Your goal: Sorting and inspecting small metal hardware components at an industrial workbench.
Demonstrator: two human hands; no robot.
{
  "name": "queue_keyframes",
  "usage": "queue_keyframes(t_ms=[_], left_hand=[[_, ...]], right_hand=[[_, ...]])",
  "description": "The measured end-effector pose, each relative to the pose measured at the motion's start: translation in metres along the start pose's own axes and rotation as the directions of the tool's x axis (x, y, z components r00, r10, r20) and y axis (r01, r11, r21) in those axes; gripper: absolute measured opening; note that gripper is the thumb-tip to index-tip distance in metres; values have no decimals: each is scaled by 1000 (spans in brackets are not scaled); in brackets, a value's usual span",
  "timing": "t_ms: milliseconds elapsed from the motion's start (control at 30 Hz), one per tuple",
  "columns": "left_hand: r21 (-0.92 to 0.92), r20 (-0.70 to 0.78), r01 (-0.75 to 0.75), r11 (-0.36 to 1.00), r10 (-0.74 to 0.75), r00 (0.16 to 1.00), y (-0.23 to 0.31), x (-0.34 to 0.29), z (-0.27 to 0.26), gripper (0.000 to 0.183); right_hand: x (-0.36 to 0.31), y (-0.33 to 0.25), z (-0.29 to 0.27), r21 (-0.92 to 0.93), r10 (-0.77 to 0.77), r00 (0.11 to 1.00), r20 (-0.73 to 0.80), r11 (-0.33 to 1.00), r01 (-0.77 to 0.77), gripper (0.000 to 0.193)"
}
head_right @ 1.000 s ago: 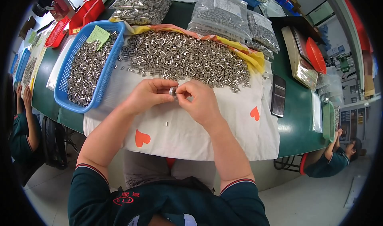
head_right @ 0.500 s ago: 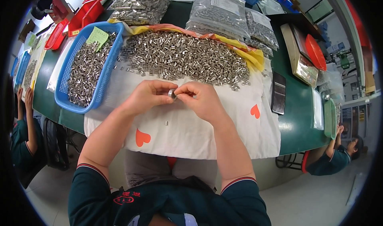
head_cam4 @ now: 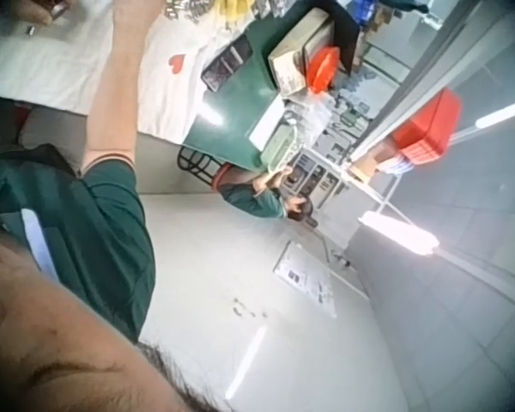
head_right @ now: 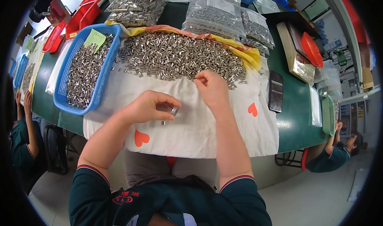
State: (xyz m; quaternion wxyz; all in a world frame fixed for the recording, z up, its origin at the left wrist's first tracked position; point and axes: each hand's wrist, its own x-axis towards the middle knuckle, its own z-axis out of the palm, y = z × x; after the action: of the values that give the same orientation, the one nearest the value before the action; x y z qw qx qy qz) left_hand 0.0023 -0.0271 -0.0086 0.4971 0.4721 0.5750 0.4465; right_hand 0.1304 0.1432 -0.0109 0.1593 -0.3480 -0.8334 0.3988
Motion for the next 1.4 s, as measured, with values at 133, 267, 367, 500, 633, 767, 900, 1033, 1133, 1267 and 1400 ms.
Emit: queue_keyframes(t_ms=[133, 267, 367, 500, 633, 767, 900, 1033, 1133, 1267, 1400], left_hand=[[111, 10, -18, 994, 17, 1000, 3, -2, 1, 33], [111, 3, -38, 993, 38, 999, 1, -3, 0, 34], [111, -1, -20, 994, 20, 1000, 3, -1, -1, 34], [29, -16, 29, 999, -28, 999, -3, 0, 0, 33], [-151, -94, -18, 988, 4, 996, -13, 6, -3, 34], [-303, -127, -15, 953, -25, 992, -16, 9, -7, 36], [-284, -129, -31, 958, -6, 992, -17, 9, -8, 37], [-304, -152, -45, 951, -2, 988, -17, 9, -8, 36], [-328, -174, -67, 942, 10, 985, -18, 11, -7, 36], [-313, -191, -86, 946, 26, 981, -16, 10, -11, 36], [-366, -189, -107, 924, 38, 981, -21, 10, -15, 35]], right_hand=[[-1, -1, 15, -200, -232, 968, -95, 957, 210, 8], [-1, 1, 17, -342, -252, 967, -39, 913, 224, 8], [-3, -1, 14, -388, -259, 966, -9, 891, 235, 8], [-5, -3, 19, -362, -289, 957, -36, 896, 257, 8], [-5, -2, 19, -418, -243, 969, -36, 885, 207, 8], [-7, -7, 21, -424, -235, 971, -33, 883, 200, 6], [-9, -5, 22, -466, -230, 972, -57, 867, 177, 6], [-10, -6, 20, -423, -263, 965, -13, 875, 233, 7], [-12, -3, 18, -398, -274, 962, 13, 881, 256, 7], [-14, -12, 14, -390, -248, 969, 10, 891, 232, 6], [-14, -10, 20, -453, -271, 962, 18, 856, 250, 5]])
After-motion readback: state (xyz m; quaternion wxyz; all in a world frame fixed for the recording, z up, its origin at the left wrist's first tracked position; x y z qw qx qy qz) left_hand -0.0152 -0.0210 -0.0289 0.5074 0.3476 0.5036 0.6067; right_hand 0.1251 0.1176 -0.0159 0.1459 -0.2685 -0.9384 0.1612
